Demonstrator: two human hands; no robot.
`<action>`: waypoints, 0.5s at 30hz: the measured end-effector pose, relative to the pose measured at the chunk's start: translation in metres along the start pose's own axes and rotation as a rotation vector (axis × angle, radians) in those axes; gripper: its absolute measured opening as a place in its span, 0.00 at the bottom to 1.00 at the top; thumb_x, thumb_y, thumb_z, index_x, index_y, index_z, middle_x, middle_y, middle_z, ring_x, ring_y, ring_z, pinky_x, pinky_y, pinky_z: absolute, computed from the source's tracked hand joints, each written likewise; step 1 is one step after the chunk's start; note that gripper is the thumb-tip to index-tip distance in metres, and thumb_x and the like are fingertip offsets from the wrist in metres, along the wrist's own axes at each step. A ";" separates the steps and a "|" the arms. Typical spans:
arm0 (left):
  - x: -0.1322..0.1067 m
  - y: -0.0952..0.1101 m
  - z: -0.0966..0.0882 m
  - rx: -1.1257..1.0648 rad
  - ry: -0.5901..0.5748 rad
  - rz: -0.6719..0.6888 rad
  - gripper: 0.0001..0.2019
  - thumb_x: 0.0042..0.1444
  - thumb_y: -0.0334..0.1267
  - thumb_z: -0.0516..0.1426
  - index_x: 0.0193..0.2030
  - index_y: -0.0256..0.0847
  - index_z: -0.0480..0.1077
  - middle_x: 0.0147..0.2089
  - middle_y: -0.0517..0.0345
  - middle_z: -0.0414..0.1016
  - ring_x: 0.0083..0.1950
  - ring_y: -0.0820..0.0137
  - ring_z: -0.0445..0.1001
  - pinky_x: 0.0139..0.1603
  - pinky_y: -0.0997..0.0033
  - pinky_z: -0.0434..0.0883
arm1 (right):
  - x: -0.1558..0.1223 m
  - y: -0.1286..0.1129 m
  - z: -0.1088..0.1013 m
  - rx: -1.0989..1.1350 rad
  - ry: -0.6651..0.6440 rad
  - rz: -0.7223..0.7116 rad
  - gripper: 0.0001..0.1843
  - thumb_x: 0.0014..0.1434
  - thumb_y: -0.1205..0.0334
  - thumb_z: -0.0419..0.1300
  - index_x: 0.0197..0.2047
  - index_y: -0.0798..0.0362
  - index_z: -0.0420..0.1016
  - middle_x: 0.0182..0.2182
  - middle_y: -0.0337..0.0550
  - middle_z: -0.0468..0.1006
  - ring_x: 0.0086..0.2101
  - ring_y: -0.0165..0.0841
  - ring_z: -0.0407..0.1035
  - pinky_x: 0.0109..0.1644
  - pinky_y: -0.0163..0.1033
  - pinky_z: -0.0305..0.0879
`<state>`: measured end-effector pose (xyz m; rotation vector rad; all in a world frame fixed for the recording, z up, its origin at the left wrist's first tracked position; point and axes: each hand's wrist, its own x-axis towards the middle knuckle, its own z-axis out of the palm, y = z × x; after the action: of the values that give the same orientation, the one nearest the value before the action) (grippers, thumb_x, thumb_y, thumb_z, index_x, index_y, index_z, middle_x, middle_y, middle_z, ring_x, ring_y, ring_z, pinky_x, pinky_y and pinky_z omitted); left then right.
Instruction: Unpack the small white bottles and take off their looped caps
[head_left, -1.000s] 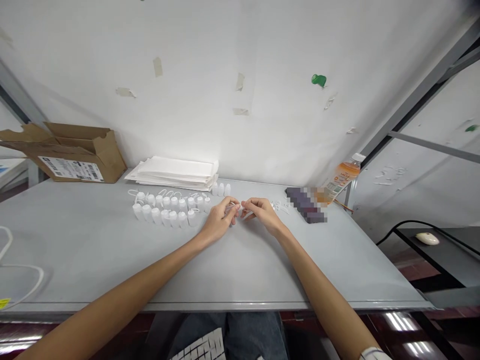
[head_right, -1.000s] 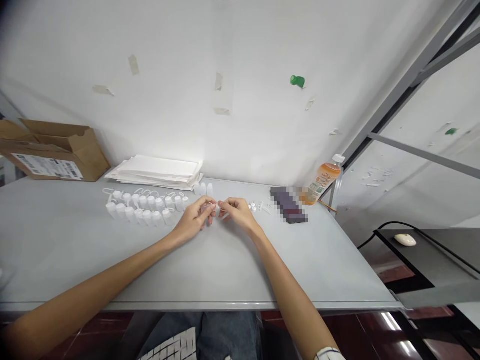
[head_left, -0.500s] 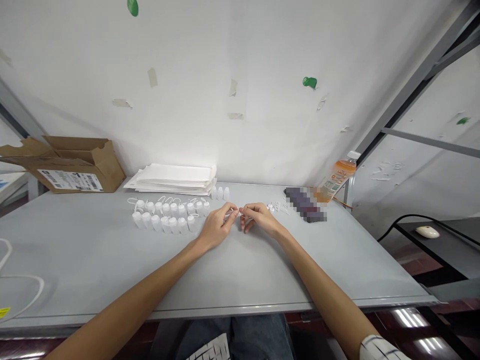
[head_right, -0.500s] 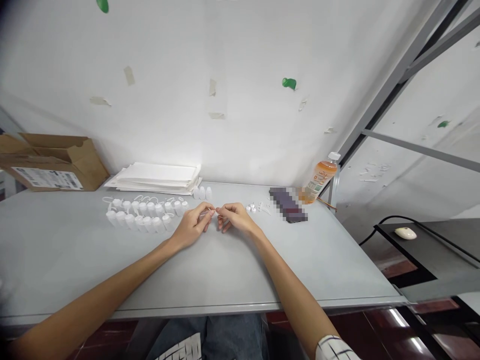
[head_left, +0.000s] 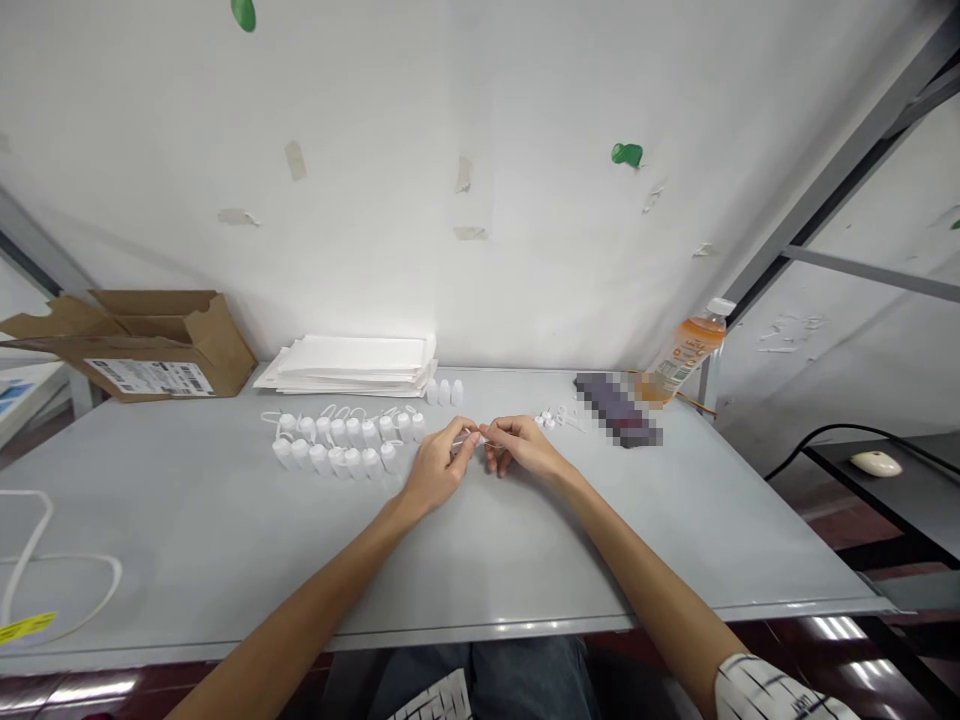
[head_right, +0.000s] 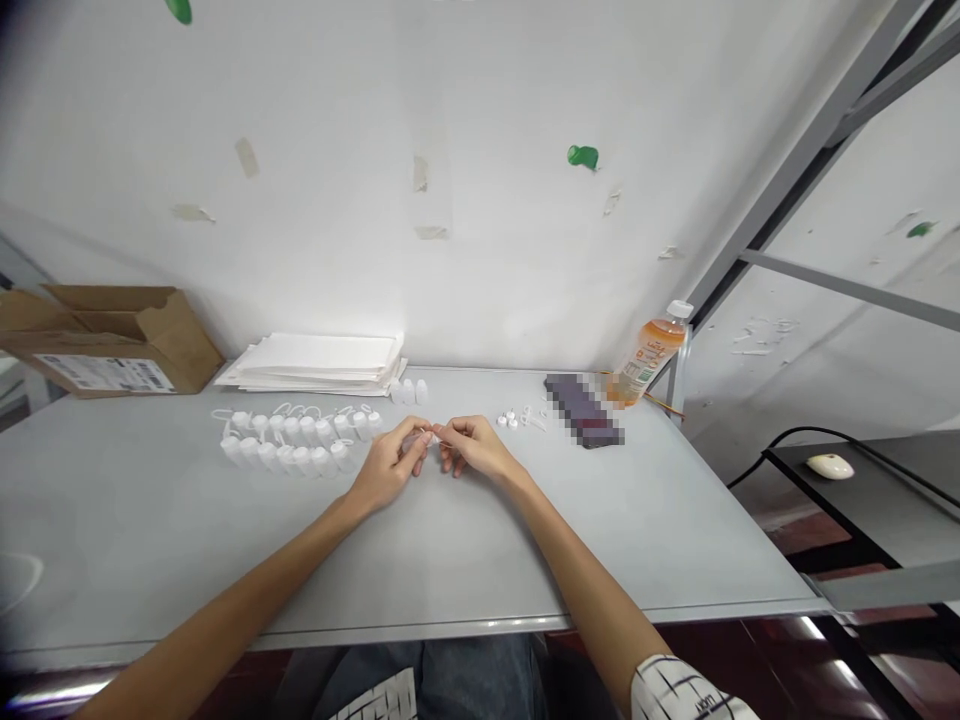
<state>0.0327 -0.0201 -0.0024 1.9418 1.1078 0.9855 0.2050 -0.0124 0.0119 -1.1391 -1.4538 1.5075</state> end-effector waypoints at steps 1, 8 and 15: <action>0.000 0.000 0.000 -0.006 -0.003 -0.001 0.12 0.65 0.46 0.47 0.42 0.41 0.65 0.22 0.67 0.64 0.22 0.74 0.63 0.28 0.74 0.60 | 0.000 0.000 0.000 0.003 -0.003 -0.010 0.28 0.49 0.37 0.65 0.22 0.56 0.67 0.20 0.39 0.70 0.19 0.28 0.69 0.18 0.32 0.63; 0.002 0.002 0.000 0.019 -0.005 0.004 0.11 0.65 0.44 0.48 0.42 0.41 0.65 0.20 0.67 0.64 0.22 0.74 0.64 0.29 0.74 0.61 | 0.000 0.000 -0.003 -0.017 -0.016 -0.029 0.27 0.50 0.37 0.64 0.25 0.56 0.68 0.21 0.39 0.71 0.20 0.29 0.70 0.20 0.32 0.64; 0.004 -0.003 0.000 -0.124 -0.033 0.018 0.12 0.64 0.47 0.50 0.43 0.41 0.66 0.22 0.68 0.65 0.20 0.77 0.65 0.26 0.77 0.61 | -0.002 -0.003 -0.004 -0.003 0.006 -0.040 0.26 0.46 0.40 0.68 0.22 0.56 0.68 0.21 0.41 0.71 0.22 0.30 0.70 0.21 0.34 0.65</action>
<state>0.0334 -0.0155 -0.0039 1.8647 0.9891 1.0048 0.2091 -0.0127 0.0150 -1.1092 -1.4670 1.4732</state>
